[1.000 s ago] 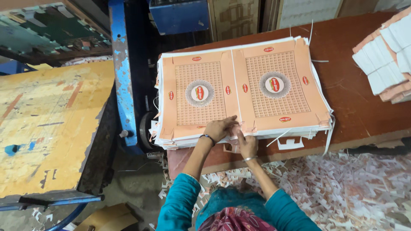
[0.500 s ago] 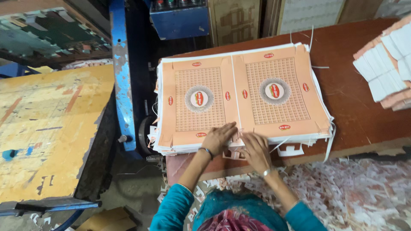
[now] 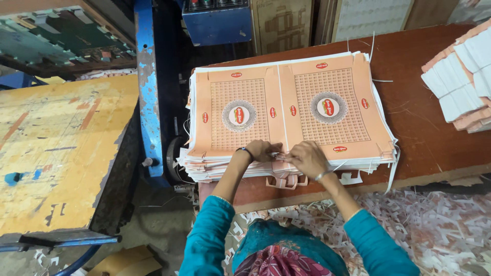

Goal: The person repeatedly pulls and tears off thin strips of paper from the edges of a large stack of printed sheets. The person works by hand, removing excess paper from the stack and letting the strips fall onto the floor.

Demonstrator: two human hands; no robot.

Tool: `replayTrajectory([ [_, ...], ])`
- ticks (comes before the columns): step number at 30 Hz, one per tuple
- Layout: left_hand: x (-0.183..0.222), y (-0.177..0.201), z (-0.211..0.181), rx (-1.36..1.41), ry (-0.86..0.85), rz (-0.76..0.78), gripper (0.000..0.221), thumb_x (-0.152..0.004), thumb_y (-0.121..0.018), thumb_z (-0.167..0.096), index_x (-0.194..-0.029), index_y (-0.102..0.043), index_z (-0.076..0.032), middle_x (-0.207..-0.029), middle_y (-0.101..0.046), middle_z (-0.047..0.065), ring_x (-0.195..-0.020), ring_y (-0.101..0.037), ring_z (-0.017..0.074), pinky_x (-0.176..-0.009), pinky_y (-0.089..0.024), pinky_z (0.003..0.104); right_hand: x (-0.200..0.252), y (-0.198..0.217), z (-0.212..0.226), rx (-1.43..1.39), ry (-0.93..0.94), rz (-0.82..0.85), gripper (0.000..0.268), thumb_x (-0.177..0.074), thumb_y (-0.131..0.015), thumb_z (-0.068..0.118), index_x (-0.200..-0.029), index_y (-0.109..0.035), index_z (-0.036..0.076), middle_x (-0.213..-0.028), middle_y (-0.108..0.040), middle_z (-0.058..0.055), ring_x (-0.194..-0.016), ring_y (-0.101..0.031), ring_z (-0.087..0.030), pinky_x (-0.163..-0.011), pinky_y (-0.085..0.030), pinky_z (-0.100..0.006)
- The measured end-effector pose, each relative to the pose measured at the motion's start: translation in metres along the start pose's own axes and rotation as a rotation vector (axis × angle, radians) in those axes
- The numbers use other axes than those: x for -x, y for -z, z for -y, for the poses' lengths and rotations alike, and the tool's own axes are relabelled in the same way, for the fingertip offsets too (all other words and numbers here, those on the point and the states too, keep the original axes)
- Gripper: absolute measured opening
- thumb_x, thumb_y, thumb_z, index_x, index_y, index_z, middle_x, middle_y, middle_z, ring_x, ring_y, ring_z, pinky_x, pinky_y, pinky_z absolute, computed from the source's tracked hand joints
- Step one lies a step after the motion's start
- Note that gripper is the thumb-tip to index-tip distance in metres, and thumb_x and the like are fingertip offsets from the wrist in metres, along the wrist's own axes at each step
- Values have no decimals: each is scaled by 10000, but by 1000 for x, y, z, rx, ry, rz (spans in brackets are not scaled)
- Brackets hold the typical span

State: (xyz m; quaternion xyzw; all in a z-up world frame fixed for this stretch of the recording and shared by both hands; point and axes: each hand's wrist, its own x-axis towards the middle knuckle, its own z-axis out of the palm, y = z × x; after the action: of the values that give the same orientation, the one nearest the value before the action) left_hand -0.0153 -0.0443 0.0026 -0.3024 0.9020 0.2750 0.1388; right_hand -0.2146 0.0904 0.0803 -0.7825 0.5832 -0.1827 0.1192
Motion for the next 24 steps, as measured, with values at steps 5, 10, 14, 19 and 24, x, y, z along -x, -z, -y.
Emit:
replayTrajectory([
  [5,-10,10,8,94,-41,-18,581,-797,-737,-478,-1350,-649,-324,-1226,-720,59,-1076,-692,342,-967,-535,422,23,-17,26,92,270,-402,270,-753,-703,283,-945,-732,96,-890,-707,-82,-914,-650,-246,-908,-442,-438],
  [10,-13,7,14,73,-46,5,557,-807,-739,-471,-1340,-666,-329,-1227,-728,58,-1080,-697,333,-967,-537,417,18,-35,26,17,158,-381,111,-888,-682,150,-929,-784,157,-900,-735,-31,-886,-660,-224,-877,-445,-413],
  [14,-15,3,17,146,-93,-9,640,-792,-730,-429,-1409,-597,-328,-1200,-742,77,-1050,-716,315,-959,-544,395,5,-54,0,-160,-51,-246,116,-858,-745,257,-867,-796,153,-826,-747,-14,-758,-662,-229,-728,-471,-427],
  [19,-17,1,19,162,-79,-14,688,-826,-720,-442,-1474,-525,-319,-1221,-722,115,-1075,-697,321,-955,-536,401,10,-71,-29,-921,-319,-293,95,-873,-693,148,-904,-753,81,-846,-757,-40,-759,-712,-174,-718,-569,-377],
  [24,-17,-8,18,167,-54,-64,609,-845,-715,-448,-1428,-583,-329,-1252,-712,90,-1112,-677,332,-980,-518,414,71,-55,3,-1583,-147,347,404,-742,-758,100,-1127,-664,179,-865,-742,-73,-816,-744,-195,-785,-611,-371],
])
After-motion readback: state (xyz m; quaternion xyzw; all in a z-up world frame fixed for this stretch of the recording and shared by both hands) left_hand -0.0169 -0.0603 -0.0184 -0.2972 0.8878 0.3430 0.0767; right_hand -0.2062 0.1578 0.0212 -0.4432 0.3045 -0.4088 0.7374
